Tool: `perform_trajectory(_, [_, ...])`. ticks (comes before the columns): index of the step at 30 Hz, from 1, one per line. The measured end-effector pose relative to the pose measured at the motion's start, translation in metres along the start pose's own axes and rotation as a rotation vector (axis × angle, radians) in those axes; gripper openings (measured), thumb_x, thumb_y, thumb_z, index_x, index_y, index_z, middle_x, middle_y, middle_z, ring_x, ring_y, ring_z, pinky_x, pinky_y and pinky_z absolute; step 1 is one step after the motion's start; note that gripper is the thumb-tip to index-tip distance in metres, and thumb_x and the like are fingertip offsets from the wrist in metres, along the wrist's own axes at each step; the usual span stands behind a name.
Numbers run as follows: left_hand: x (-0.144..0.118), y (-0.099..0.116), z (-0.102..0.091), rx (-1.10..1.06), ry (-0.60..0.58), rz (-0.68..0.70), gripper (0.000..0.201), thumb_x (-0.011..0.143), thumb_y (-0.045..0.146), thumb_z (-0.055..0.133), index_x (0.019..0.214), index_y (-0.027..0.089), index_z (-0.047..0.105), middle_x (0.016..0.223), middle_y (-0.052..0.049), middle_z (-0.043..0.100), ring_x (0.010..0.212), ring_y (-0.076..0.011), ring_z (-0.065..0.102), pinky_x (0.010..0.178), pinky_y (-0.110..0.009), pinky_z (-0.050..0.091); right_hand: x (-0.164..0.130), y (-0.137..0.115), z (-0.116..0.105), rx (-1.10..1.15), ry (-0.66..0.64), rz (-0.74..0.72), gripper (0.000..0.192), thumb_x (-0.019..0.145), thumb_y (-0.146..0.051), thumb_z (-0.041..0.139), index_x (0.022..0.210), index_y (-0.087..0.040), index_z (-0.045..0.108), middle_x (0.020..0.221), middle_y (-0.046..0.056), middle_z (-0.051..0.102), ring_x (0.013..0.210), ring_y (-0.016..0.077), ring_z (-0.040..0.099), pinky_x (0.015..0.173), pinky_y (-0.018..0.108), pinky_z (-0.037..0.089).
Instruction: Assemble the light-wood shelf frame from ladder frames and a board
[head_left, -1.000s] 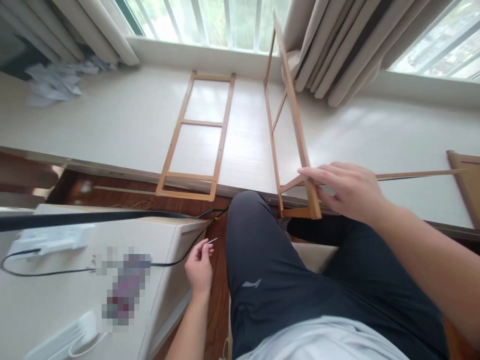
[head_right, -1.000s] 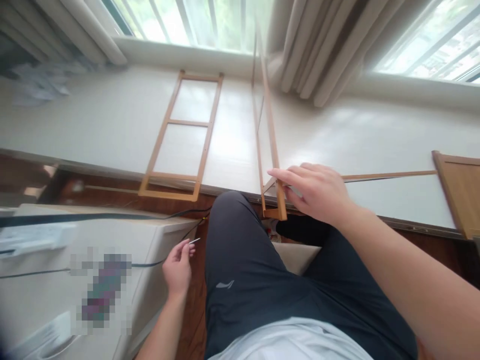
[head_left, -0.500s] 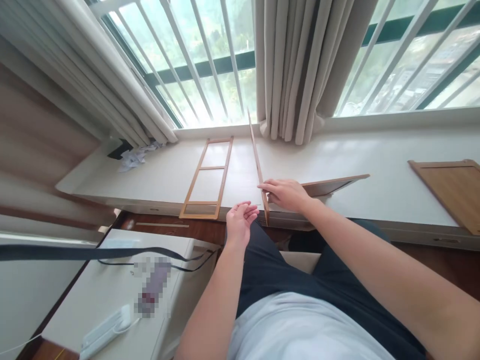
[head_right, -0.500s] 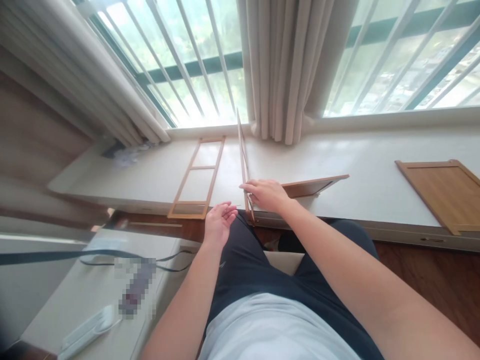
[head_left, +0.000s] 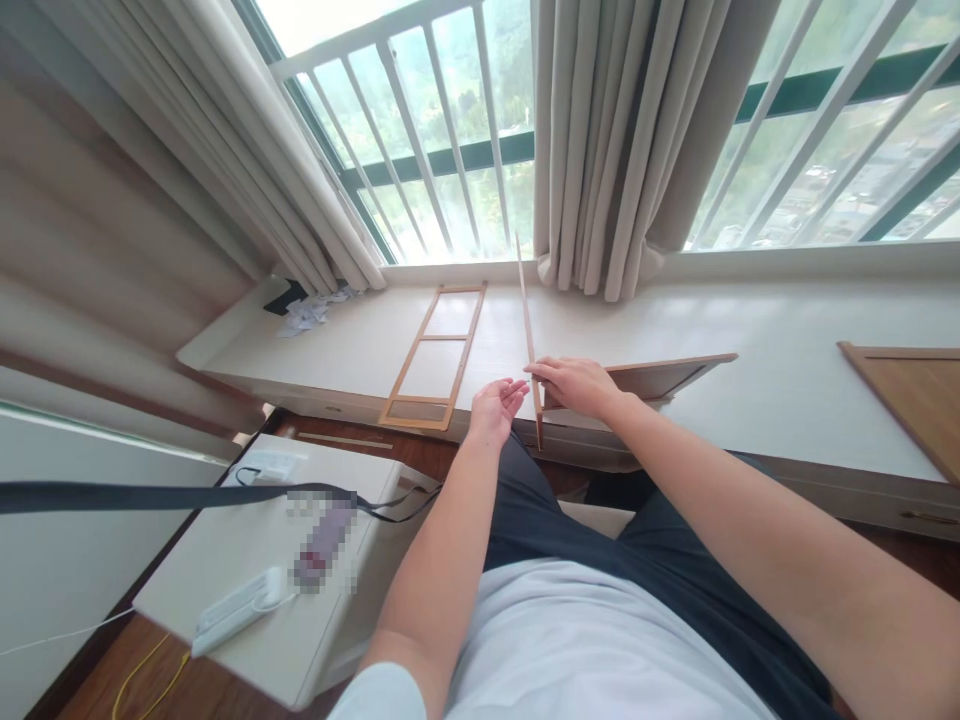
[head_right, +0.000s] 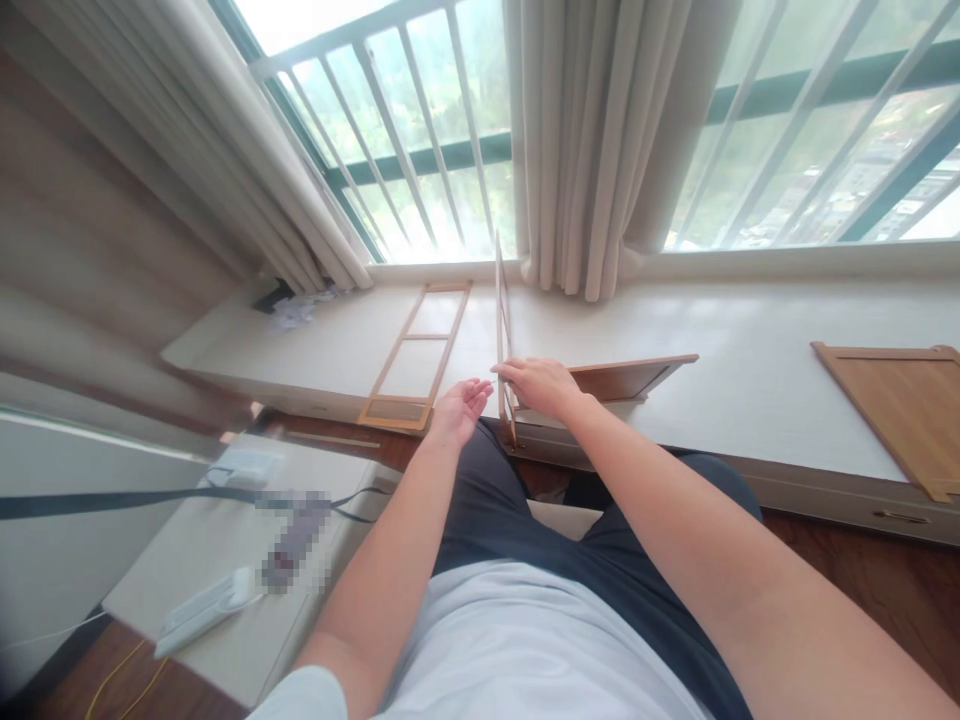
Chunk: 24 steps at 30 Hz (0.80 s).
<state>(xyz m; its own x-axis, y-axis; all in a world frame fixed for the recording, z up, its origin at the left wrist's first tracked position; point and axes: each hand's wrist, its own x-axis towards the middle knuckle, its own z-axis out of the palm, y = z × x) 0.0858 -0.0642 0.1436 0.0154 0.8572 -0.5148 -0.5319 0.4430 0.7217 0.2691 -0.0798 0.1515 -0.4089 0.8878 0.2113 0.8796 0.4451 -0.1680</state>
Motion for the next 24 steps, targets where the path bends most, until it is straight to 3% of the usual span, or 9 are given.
perform_trajectory(7, [0.010,-0.008,0.000,-0.028,-0.021,0.001,0.006,0.084,0.007,0.059,0.089,0.009,0.063,0.081,-0.013,0.074,0.074,-0.0169,0.074,0.065,-0.020,0.057,0.002,-0.001,-0.001,-0.022,-0.007,0.000,0.043,0.100,-0.023,0.045,0.142,-0.032,0.054,0.135,0.004,0.065,0.108,0.0223,0.065,0.087,0.034,0.049])
perform_trajectory(16, [0.018,-0.004,-0.013,-0.096,-0.041,-0.064,0.005,0.082,0.008,0.063,0.086,0.010,0.066,0.080,-0.010,0.075,0.070,-0.0127,0.072,0.058,-0.015,0.054,0.006,0.001,0.004,-0.041,0.005,0.010,0.043,0.101,-0.023,0.043,0.142,-0.029,0.052,0.134,0.005,0.066,0.101,0.0229,0.064,0.080,0.034,0.045])
perform_trajectory(24, [0.017,0.003,-0.003,-0.070,-0.059,-0.120,0.006,0.081,0.007,0.063,0.085,0.010,0.066,0.076,-0.010,0.074,0.065,-0.0122,0.071,0.056,-0.015,0.054,0.008,0.004,0.006,-0.042,-0.008,-0.004,0.041,0.102,-0.023,0.041,0.141,-0.029,0.053,0.133,0.005,0.066,0.098,0.0225,0.063,0.077,0.034,0.043])
